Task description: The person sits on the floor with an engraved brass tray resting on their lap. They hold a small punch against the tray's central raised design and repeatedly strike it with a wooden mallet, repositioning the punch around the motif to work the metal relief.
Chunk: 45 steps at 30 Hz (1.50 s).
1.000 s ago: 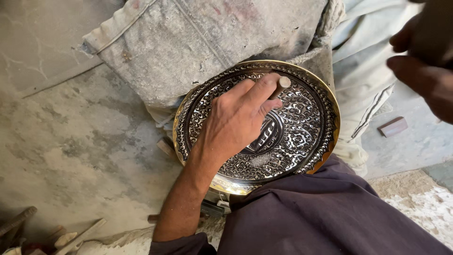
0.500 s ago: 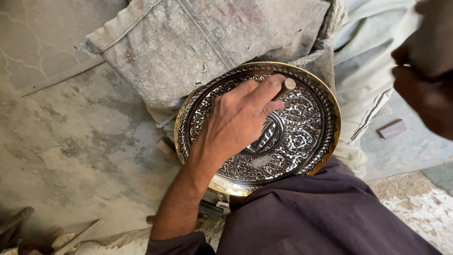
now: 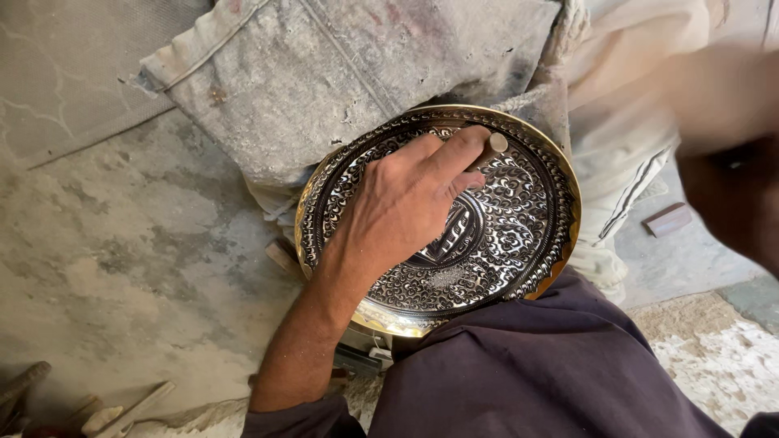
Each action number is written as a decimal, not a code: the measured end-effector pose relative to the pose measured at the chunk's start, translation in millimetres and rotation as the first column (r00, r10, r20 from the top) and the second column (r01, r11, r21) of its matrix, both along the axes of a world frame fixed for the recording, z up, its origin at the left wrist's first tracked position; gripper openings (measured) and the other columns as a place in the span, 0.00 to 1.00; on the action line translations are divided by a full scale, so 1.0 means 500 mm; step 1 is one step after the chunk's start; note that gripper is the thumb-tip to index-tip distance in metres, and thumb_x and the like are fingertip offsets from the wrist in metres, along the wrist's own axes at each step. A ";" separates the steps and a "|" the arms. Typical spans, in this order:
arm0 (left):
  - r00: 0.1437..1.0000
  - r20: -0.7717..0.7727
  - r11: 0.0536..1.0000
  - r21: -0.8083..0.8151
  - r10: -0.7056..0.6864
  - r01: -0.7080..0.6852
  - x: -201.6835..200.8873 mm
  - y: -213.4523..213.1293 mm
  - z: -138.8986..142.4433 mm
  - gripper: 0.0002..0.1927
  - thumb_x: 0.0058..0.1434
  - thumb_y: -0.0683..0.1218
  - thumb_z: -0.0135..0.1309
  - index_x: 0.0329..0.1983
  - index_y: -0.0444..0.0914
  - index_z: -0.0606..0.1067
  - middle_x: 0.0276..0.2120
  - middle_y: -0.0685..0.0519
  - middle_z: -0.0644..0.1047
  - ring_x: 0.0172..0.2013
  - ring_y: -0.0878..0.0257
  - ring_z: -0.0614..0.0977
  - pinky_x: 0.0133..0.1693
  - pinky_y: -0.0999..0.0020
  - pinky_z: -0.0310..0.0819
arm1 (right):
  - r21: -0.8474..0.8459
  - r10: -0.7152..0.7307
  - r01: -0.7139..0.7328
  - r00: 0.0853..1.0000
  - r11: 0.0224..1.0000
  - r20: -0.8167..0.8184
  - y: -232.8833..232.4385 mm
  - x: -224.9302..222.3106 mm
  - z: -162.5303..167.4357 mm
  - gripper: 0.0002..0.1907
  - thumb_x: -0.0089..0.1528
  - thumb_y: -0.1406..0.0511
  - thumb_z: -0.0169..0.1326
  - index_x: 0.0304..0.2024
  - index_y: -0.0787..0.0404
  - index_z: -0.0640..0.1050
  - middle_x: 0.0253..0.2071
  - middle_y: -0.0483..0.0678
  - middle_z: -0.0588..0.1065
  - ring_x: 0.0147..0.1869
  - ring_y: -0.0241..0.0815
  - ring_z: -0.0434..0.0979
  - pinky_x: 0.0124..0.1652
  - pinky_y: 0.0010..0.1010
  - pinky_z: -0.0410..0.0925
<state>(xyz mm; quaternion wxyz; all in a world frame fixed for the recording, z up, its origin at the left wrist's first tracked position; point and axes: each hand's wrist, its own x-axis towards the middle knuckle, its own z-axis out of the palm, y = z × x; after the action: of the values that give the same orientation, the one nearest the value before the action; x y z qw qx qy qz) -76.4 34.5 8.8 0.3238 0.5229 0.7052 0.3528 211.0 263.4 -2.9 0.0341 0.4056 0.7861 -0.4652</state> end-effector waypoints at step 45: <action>0.998 -0.052 0.998 0.058 -0.037 0.040 -0.018 -0.001 0.016 0.18 0.69 0.45 0.60 0.60 0.42 0.72 0.33 0.48 0.78 0.31 0.51 0.82 0.32 0.55 0.75 | 0.234 0.003 -0.058 0.973 0.971 0.230 -0.121 -0.102 0.129 0.20 0.61 0.77 0.57 0.56 0.70 0.73 0.39 0.59 0.74 0.36 0.51 0.75 0.33 0.38 0.71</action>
<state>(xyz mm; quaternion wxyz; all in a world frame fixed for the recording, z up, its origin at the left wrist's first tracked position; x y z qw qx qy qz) -85.5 33.8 16.9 0.2970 0.5545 0.6923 0.3536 159.8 203.0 61.8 0.0823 0.4453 0.8333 -0.3170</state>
